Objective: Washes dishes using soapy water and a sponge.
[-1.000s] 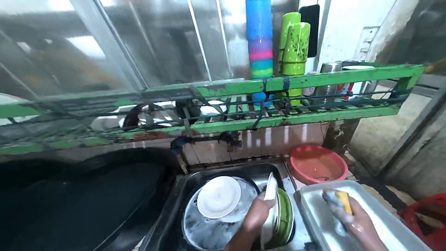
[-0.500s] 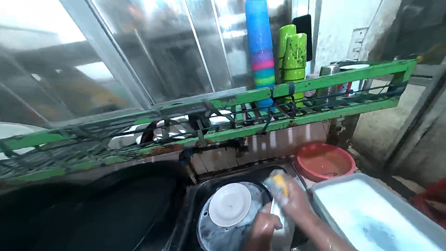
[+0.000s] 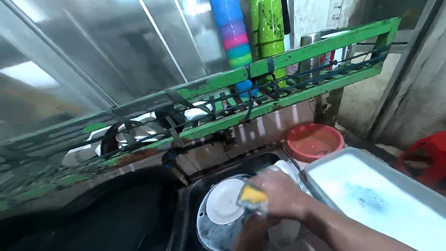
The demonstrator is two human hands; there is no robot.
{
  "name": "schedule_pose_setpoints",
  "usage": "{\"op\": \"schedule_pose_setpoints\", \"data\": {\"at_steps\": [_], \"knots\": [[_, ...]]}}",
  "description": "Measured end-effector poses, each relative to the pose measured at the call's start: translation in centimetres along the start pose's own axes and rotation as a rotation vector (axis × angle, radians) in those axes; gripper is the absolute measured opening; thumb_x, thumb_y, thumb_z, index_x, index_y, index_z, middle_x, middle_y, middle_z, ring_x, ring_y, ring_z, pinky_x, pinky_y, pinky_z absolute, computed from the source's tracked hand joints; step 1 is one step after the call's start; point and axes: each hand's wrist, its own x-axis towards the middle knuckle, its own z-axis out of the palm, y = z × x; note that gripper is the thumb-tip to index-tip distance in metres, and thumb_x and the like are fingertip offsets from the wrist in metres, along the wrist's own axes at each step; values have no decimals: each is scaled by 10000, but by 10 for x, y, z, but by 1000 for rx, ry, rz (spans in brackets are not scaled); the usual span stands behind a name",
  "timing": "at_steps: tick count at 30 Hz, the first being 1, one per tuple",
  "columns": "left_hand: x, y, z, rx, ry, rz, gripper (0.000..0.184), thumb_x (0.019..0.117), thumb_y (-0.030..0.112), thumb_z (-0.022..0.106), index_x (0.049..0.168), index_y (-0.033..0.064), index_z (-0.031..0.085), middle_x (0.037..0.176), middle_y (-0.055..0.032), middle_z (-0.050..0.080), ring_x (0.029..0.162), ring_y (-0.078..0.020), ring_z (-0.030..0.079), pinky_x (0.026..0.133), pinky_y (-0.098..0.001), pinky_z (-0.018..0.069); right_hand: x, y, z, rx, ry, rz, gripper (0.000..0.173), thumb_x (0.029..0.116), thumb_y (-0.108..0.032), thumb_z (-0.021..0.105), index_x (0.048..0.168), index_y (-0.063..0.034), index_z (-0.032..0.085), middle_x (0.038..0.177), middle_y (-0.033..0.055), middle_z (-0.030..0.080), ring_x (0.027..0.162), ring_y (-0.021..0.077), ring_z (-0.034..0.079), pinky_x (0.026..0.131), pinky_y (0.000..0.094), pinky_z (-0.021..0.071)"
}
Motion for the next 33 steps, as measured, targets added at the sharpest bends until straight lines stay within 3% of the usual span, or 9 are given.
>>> {"op": "schedule_pose_setpoints", "data": {"at_steps": [2, 8, 14, 19, 22, 25, 28, 30, 33], "knots": [[6, -11, 3, -50, 69, 71, 198, 912, -26, 607, 1109, -27, 590, 936, -54, 718, 880, -137, 707, 821, -343, 604, 3, 7, 5, -14, 48, -110, 443, 834, -240, 790, 1256, -126, 717, 1154, 100, 738, 1141, 285, 663, 1087, 512, 434], [-6, 6, 15, -366, 209, 126, 221, 832, -4, 587, 1050, -2, 625, 821, -105, 741, 732, -174, 737, 679, -363, 634, 12, 96, 12, 442, 437, 649, 468, 957, -301, 724, 1334, -46, 617, 1133, 211, 692, 1010, 343, 678, 899, 582, 533], [17, 4, 19, -443, 303, 174, 288, 722, -69, 524, 1000, -13, 574, 785, -101, 698, 711, -180, 710, 634, -365, 612, -18, 48, 67, 229, 468, -20, 551, 851, -366, 747, 1326, -95, 678, 1459, 115, 600, 1427, 275, 492, 1209, 528, 342], [-2, 3, 31, -368, 319, 51, 388, 686, -102, 525, 1061, -12, 567, 796, -108, 712, 690, -195, 717, 606, -387, 614, -3, 93, 22, 257, 463, 570, 500, 975, -356, 697, 1340, -24, 610, 1205, 221, 681, 1099, 374, 667, 958, 597, 519], [4, 6, 30, -217, 212, 29, 389, 716, -98, 539, 1096, -21, 573, 816, -89, 714, 714, -167, 712, 642, -363, 616, -8, 55, 16, 163, 337, 310, 438, 930, -336, 726, 1252, -44, 680, 1181, 142, 714, 1110, 282, 682, 978, 524, 545], [3, 12, 31, 48, 191, 70, 245, 873, -119, 506, 1076, 0, 574, 828, -6, 671, 740, -77, 665, 685, -279, 583, -7, 20, 3, 65, 57, 38, 492, 914, -368, 723, 1328, -105, 678, 1394, 103, 640, 1390, 266, 517, 1223, 527, 295], [-16, 20, 31, 166, 185, 72, 471, 721, -213, 554, 1164, -57, 578, 925, -29, 691, 809, -71, 682, 726, -279, 599, 3, 65, -15, 396, 245, 395, 437, 955, -227, 720, 1315, 2, 626, 1201, 206, 688, 1127, 319, 661, 1010, 532, 509], [-28, 22, 29, 160, 159, 88, 509, 701, -211, 558, 1184, -51, 561, 936, 7, 696, 825, -37, 683, 749, -261, 600, 7, 105, -24, 681, 417, 639, 454, 973, -256, 698, 1356, -36, 591, 1160, 196, 682, 1042, 288, 666, 926, 511, 537], [-37, 16, 15, 37, 51, 62, 438, 774, -117, 562, 1189, 18, 531, 925, 38, 714, 840, -53, 703, 772, -282, 610, 2, 99, -30, 622, 483, 616, 458, 928, -231, 748, 1327, -51, 616, 1136, 167, 698, 1030, 263, 677, 925, 507, 544]]}}
